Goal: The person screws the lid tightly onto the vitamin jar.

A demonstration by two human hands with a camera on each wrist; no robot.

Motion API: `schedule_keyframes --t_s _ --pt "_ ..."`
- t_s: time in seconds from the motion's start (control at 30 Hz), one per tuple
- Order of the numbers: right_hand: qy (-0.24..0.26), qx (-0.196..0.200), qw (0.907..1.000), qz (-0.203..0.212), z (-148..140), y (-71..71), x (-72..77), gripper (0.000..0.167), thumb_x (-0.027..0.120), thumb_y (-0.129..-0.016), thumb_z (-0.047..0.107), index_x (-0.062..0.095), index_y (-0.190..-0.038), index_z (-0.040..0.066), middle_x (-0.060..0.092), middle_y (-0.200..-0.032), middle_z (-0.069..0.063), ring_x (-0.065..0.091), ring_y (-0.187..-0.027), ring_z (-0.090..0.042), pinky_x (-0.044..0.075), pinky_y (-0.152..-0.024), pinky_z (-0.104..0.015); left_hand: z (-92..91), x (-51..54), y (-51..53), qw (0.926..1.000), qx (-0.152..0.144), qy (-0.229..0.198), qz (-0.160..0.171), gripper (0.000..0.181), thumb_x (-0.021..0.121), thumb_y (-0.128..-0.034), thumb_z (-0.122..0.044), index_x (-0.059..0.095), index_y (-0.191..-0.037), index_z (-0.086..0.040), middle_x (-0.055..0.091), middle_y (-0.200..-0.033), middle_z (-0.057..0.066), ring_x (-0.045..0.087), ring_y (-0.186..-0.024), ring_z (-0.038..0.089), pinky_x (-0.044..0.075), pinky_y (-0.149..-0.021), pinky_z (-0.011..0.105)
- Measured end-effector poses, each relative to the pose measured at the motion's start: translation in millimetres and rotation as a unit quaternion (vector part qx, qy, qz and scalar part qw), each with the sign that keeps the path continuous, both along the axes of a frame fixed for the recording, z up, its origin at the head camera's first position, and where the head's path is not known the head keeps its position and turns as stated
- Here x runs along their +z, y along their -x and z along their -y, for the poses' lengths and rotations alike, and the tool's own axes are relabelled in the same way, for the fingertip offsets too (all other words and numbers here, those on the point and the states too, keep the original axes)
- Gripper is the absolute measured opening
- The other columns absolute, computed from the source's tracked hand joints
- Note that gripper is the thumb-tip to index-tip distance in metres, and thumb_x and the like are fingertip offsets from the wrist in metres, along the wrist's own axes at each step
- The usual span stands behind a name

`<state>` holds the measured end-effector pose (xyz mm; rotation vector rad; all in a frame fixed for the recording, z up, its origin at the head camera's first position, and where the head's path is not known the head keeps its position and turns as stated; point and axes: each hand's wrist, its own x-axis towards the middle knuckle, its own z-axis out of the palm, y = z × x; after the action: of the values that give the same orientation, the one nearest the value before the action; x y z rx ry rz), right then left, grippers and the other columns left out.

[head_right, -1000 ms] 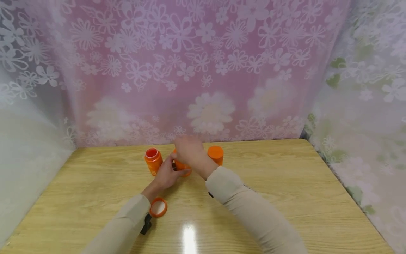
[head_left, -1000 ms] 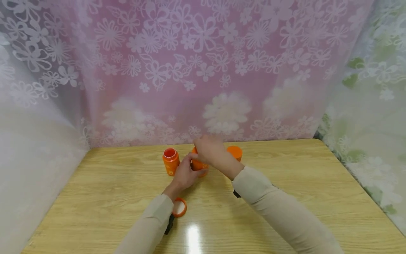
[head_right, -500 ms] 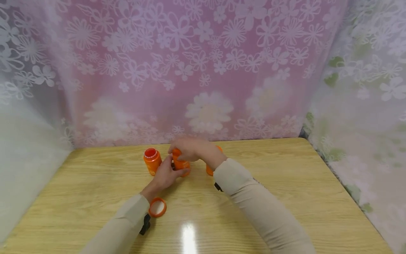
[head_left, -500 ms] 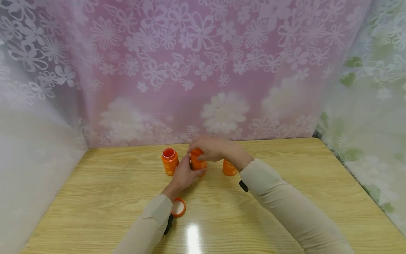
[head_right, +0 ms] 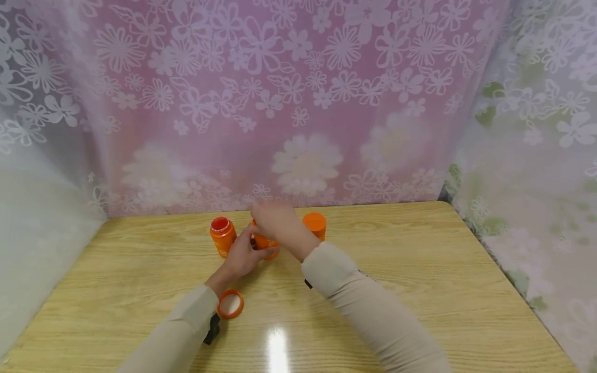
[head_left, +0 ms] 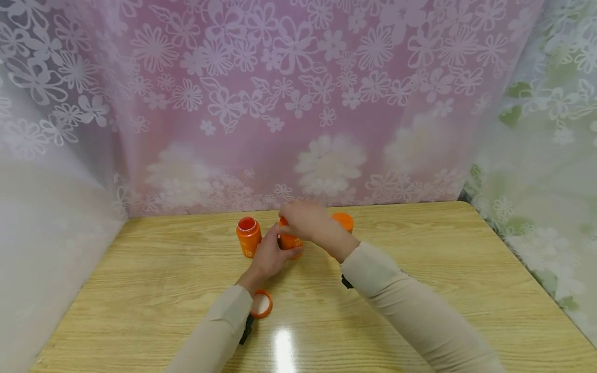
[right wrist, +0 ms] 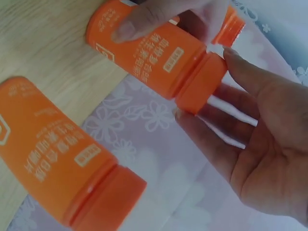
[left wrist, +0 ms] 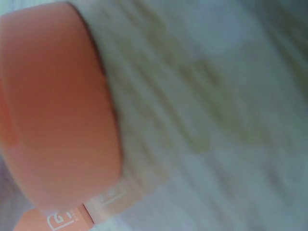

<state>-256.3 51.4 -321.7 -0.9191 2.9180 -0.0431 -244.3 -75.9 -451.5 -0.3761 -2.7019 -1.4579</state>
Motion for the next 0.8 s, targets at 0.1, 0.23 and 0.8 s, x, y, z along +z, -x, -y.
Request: schedule_keyframes --t_s 0.1,0.23,0.8 --pt "0.0 -0.03 0.9992 -0.025 1.4 -0.6 -4.2 0.033 0.063 -0.091 0.044 0.061 -0.088 0.012 0.054 -0.072 0.001 0.052 -0.064 -0.015 0.046 -0.053 -0.027 -0.2 1.2 -0.9 1.0 0.001 -0.004 0.003 0.048 0.077 -0.0818 -0.027 0.052 -0.12 -0.015 0.055 -0.123 0.004 0.054 -0.111 0.023 0.042 -0.097 0.041" --pt "-0.005 -0.057 0.997 -0.052 2.2 -1.4 -11.1 0.039 0.057 -0.092 0.051 0.061 -0.09 0.012 0.053 -0.075 0.0 0.052 -0.067 -0.016 0.048 -0.055 -0.028 0.3 1.6 -2.1 0.9999 0.003 -0.004 0.01 0.055 0.077 -0.0823 -0.031 0.049 -0.125 -0.011 0.055 -0.125 0.007 0.055 -0.11 0.023 0.043 -0.096 0.042" --pt "0.03 0.076 0.9925 0.091 -18.7 12.4 12.0 0.042 0.059 -0.096 0.028 0.052 -0.137 0.02 0.04 -0.147 -0.005 0.034 -0.135 -0.027 0.028 -0.109 -0.045 0.6 1.5 -1.7 0.9999 0.002 0.009 0.009 0.06 0.077 -0.0815 -0.031 0.047 -0.13 -0.011 0.057 -0.123 0.006 0.058 -0.108 0.022 0.045 -0.095 0.042"
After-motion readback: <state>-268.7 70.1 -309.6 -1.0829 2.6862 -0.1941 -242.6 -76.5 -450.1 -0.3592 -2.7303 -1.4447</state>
